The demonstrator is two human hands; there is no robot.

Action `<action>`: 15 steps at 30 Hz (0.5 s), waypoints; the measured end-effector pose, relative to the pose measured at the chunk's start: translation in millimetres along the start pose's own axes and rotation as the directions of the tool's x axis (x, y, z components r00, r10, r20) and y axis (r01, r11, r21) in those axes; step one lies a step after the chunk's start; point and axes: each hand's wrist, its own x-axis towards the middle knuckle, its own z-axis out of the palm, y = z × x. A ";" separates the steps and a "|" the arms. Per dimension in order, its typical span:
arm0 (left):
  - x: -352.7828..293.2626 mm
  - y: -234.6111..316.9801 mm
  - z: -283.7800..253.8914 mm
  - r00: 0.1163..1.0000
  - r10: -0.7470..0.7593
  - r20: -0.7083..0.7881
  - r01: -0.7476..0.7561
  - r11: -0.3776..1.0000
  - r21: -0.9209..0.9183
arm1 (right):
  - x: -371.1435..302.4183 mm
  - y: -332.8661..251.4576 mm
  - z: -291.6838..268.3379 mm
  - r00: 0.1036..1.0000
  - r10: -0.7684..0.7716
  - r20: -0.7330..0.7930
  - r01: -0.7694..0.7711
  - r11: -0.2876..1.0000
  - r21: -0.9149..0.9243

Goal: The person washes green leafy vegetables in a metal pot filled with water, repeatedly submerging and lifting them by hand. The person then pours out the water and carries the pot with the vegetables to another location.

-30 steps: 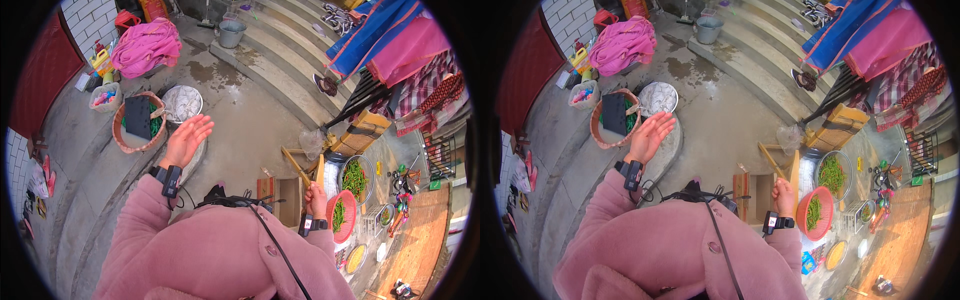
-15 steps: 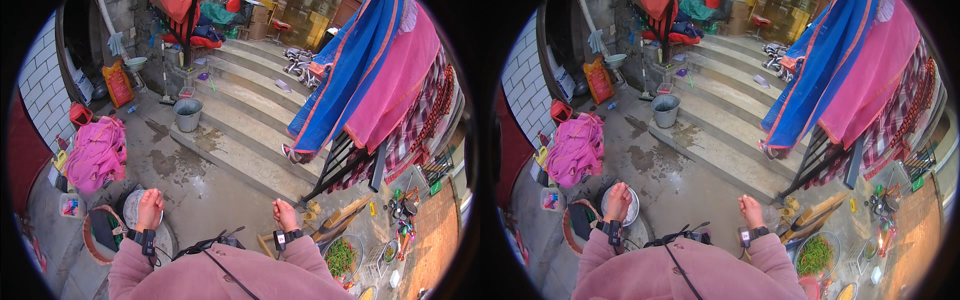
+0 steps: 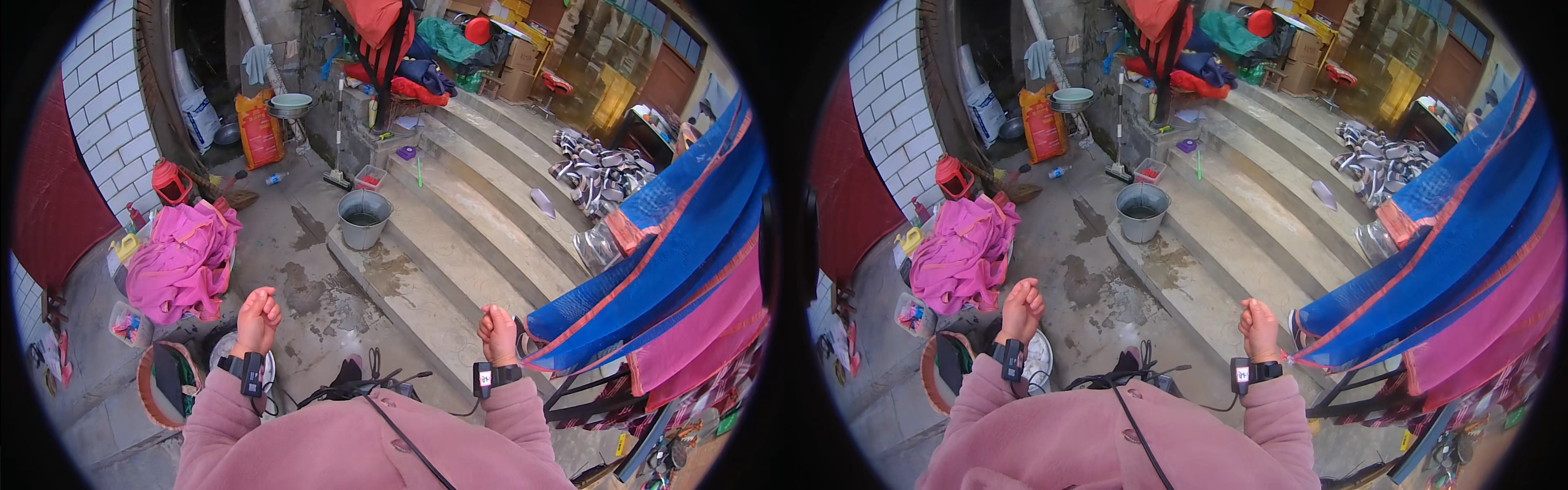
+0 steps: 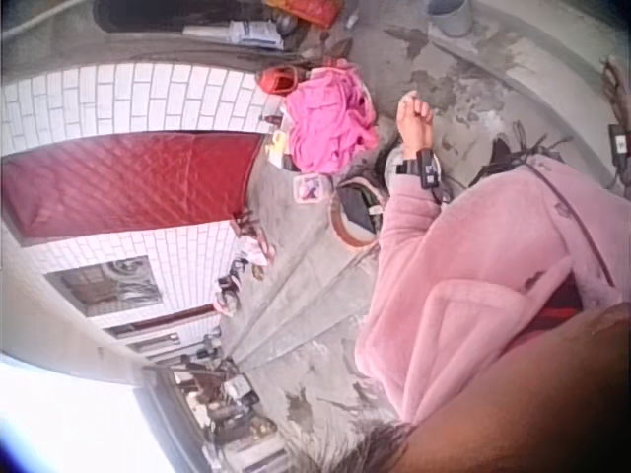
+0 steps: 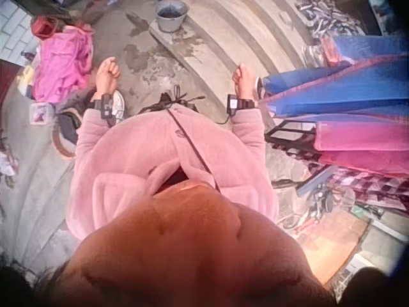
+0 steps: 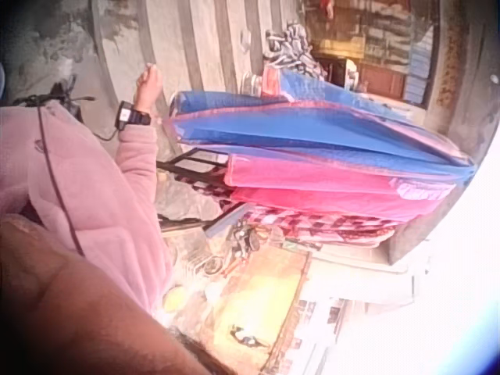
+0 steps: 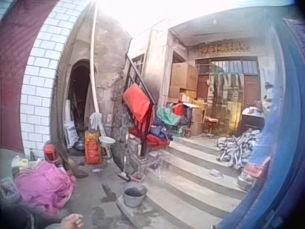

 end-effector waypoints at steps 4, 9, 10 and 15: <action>86.6 -18.7 -17.1 0.998 0.032 -0.048 -0.034 0.998 -0.061 | 78.7 -5.3 -2.5 0.993 -0.097 -0.062 0.089 0.988 -0.125; 185.9 -21.7 -4.7 0.995 0.079 0.061 -0.073 0.992 -0.102 | 162.2 -37.0 -13.3 0.971 -0.165 -0.173 0.113 0.954 -0.279; 200.6 -21.0 -3.4 0.999 0.041 0.027 -0.039 0.994 -0.097 | 175.0 -43.7 -18.2 0.958 -0.197 -0.211 0.124 0.941 -0.314; 255.5 -36.1 1.0 0.994 -0.076 -0.083 0.072 0.996 -0.054 | 222.8 -69.3 -47.3 0.935 -0.214 -0.283 0.091 0.916 -0.392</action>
